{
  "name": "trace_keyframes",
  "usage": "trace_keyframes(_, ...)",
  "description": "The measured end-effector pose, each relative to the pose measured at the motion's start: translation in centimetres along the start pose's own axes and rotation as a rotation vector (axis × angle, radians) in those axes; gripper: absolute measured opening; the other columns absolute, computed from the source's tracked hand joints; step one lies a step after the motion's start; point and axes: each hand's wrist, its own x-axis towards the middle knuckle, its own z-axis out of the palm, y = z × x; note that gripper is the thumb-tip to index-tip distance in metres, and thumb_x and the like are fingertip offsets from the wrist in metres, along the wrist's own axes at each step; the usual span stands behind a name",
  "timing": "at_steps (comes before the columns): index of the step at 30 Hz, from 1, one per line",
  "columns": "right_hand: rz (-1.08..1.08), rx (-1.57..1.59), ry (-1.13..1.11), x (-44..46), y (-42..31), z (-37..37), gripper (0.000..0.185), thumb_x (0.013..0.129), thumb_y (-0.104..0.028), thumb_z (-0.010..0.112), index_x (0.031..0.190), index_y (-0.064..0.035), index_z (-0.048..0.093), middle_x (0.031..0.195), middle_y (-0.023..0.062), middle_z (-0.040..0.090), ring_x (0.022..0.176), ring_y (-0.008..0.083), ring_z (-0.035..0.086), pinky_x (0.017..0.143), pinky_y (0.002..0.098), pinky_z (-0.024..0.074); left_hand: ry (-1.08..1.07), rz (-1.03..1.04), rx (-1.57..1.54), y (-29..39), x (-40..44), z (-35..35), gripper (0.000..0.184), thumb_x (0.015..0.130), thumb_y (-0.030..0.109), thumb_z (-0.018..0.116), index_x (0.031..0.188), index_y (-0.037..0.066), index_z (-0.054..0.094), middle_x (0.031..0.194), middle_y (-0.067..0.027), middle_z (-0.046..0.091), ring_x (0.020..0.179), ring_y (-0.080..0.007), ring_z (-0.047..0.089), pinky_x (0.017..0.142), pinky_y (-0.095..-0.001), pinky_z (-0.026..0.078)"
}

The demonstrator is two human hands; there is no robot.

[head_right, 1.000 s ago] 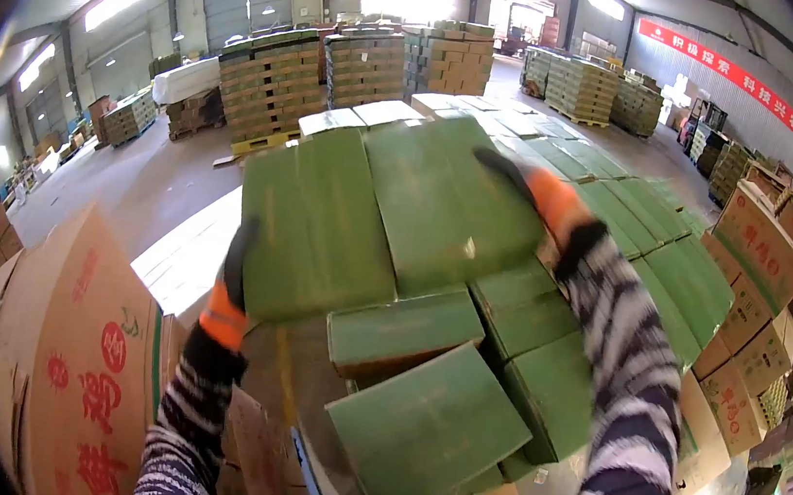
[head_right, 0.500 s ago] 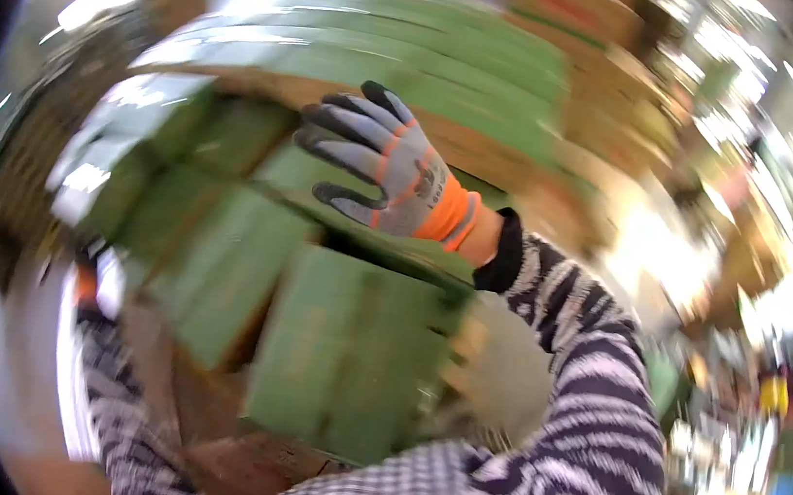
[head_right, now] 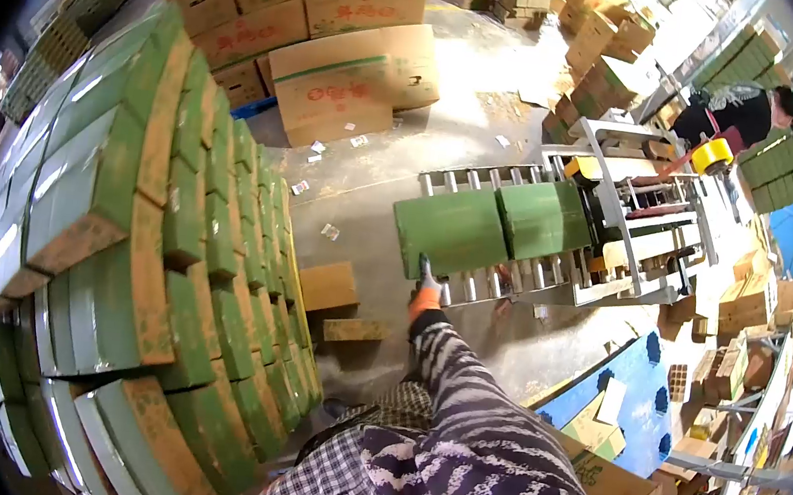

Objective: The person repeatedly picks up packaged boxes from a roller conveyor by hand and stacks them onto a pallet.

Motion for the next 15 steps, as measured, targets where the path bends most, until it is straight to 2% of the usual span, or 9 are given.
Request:
trace_keyframes(2,-0.212,0.164,-0.008,4.3,1.5,0.8,0.044,0.086,-0.037,0.059,0.123,-0.0176,0.046,0.108,0.0063,0.054,0.103,0.0244,0.049,0.089,0.0443,0.0403,-0.077,-0.033,0.030,0.7,-0.8,3.9,0.041,0.089,0.030,0.051,0.118,0.001,0.053,0.104,-0.0091,0.057,0.094,-0.0222,0.053,0.084,-0.0315,0.042)
trace_keyframes(5,-0.172,0.483,-0.095,4.5,1.5,-0.6,0.026,0.090,-0.014,0.055,0.115,-0.0109,0.048,0.106,0.0060,0.057,0.097,0.0219,0.056,0.086,0.0384,0.0463,-0.204,0.025,0.072,3.9,-0.6,10.0,0.040,0.089,0.027,0.050,0.119,0.001,0.053,0.107,-0.0093,0.057,0.097,-0.0222,0.053,0.086,-0.0319,0.042)
trace_keyframes(6,-0.134,0.279,-0.136,-3.7,-4.1,-0.3,0.031,0.091,-0.012,0.054,0.120,-0.0092,0.046,0.109,0.0080,0.058,0.103,0.0203,0.056,0.086,0.0367,0.0469,-0.244,0.069,0.081,5.3,-0.2,12.0,0.039,0.090,0.026,0.050,0.119,0.001,0.053,0.108,-0.0094,0.057,0.098,-0.0222,0.053,0.086,-0.0320,0.043)
trace_keyframes(8,-0.197,-0.072,-0.352,-7.1,-7.2,-4.2,0.035,0.087,-0.011,0.060,0.121,-0.0091,0.049,0.110,0.0082,0.059,0.102,0.0185,0.058,0.081,0.0321,0.0477,-0.348,0.183,0.085,9.1,0.8,16.7,0.038,0.090,0.024,0.050,0.119,0.000,0.052,0.109,-0.0095,0.057,0.099,-0.0222,0.053,0.087,-0.0323,0.043)
trace_keyframes(9,0.262,0.193,-0.341,-10.7,-11.4,-5.1,0.044,0.079,-0.009,0.071,0.117,-0.0016,0.051,0.101,0.0074,0.063,0.087,0.0170,0.062,0.075,0.0278,0.0510,-0.392,0.253,0.079,11.3,1.2,19.3,0.037,0.090,0.024,0.050,0.119,0.000,0.052,0.110,-0.0096,0.057,0.100,-0.0222,0.053,0.087,-0.0324,0.043)
trace_keyframes(11,0.232,-0.129,-0.575,-12.1,-14.4,-8.2,0.047,0.084,-0.015,0.066,0.127,-0.0078,0.048,0.116,0.0054,0.057,0.108,0.0125,0.051,0.088,0.0294,0.0439,-0.495,0.322,0.092,14.3,1.0,23.9,0.036,0.091,0.022,0.049,0.120,0.000,0.052,0.112,-0.0098,0.057,0.102,-0.0222,0.054,0.088,-0.0327,0.043)
trace_keyframes(12,0.234,-0.124,-0.578,-12.9,-15.8,-9.2,0.047,0.084,-0.015,0.066,0.127,-0.0078,0.048,0.116,0.0054,0.057,0.108,0.0125,0.051,0.088,0.0294,0.0439,-0.550,0.328,0.106,14.9,0.6,25.2,0.036,0.091,0.021,0.049,0.120,0.000,0.052,0.113,-0.0099,0.057,0.103,-0.0221,0.054,0.089,-0.0329,0.043)
trace_keyframes(14,-0.081,-0.503,-0.745,-13.3,-17.9,-10.5,0.047,0.083,-0.015,0.067,0.127,-0.0074,0.049,0.115,0.0050,0.058,0.105,0.0124,0.052,0.092,0.0287,0.0422,-0.694,0.288,0.187,14.1,0.1,26.6,0.034,0.092,0.019,0.049,0.120,0.000,0.052,0.115,-0.0100,0.057,0.104,-0.0221,0.054,0.090,-0.0331,0.043)
trace_keyframes(15,-0.078,-0.498,-0.759,-12.6,-18.8,-10.9,0.047,0.083,-0.015,0.067,0.127,-0.0074,0.049,0.115,0.0050,0.058,0.105,0.0124,0.052,0.092,0.0287,0.0422,-0.961,0.177,0.338,11.9,1.9,25.8,0.036,0.095,0.017,0.043,0.127,0.001,0.048,0.118,-0.0083,0.058,0.105,-0.0196,0.056,0.091,-0.0296,0.043)
